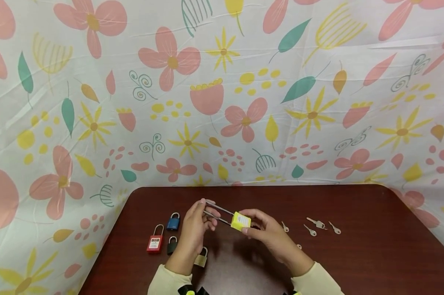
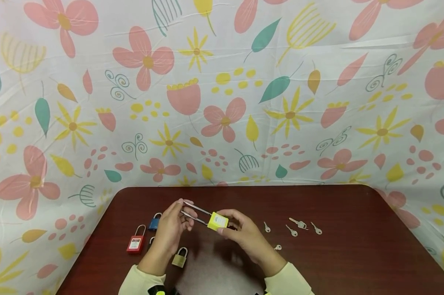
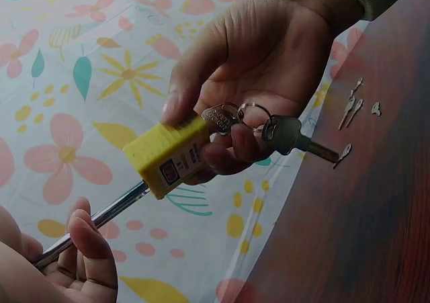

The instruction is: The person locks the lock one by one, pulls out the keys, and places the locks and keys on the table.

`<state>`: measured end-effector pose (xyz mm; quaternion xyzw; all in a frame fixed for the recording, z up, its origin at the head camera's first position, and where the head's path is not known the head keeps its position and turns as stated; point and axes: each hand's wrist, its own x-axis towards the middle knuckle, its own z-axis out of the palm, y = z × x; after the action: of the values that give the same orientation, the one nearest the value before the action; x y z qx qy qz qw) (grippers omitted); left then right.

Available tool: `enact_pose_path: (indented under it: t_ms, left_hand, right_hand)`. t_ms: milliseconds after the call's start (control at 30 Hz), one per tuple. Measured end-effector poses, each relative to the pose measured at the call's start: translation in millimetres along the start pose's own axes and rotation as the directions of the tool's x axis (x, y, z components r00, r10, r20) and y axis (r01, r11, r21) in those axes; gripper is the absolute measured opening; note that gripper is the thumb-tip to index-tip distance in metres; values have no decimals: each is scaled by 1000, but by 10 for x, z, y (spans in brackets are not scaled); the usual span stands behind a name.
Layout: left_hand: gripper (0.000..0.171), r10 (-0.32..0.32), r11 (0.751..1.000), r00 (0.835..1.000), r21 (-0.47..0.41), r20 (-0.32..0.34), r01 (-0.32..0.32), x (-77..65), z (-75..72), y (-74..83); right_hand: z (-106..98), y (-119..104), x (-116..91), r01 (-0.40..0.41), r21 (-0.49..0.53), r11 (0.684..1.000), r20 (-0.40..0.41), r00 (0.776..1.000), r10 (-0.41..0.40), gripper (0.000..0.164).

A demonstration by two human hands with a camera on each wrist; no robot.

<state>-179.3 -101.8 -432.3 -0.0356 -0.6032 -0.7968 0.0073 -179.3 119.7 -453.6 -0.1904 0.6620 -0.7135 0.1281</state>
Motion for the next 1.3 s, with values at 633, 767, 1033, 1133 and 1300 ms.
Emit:
enact_pose_path:
  t_ms: [633,767,1033,1133,1300]
  left_hand:
    - [41,-7,1000,1000,6,5,7,-14,66,-18]
    - [40,-11,1000,1000,11,16,10,-26,90,-44]
    - [30,-26,999,999,46,23,25,-49,138,-71]
    - [40,-41,997,999,60,24,39,-52,160,-80]
    - [63,-61,996,997,63,38,59,-25,187,-131]
  right_hand:
    - [196,-232,-94,228,-389,893,-40,964,-264,46]
    - [218,-218,-100,250,-393,885,-41,956,-289,46]
    - [191,-83,-70,303,-451,839,-65,927,-370,47]
    - [136,49,-36,307,-506,806,-72,916,-394,48]
    - [97,146,-19,301,-545,783,-86,908,-409,48]
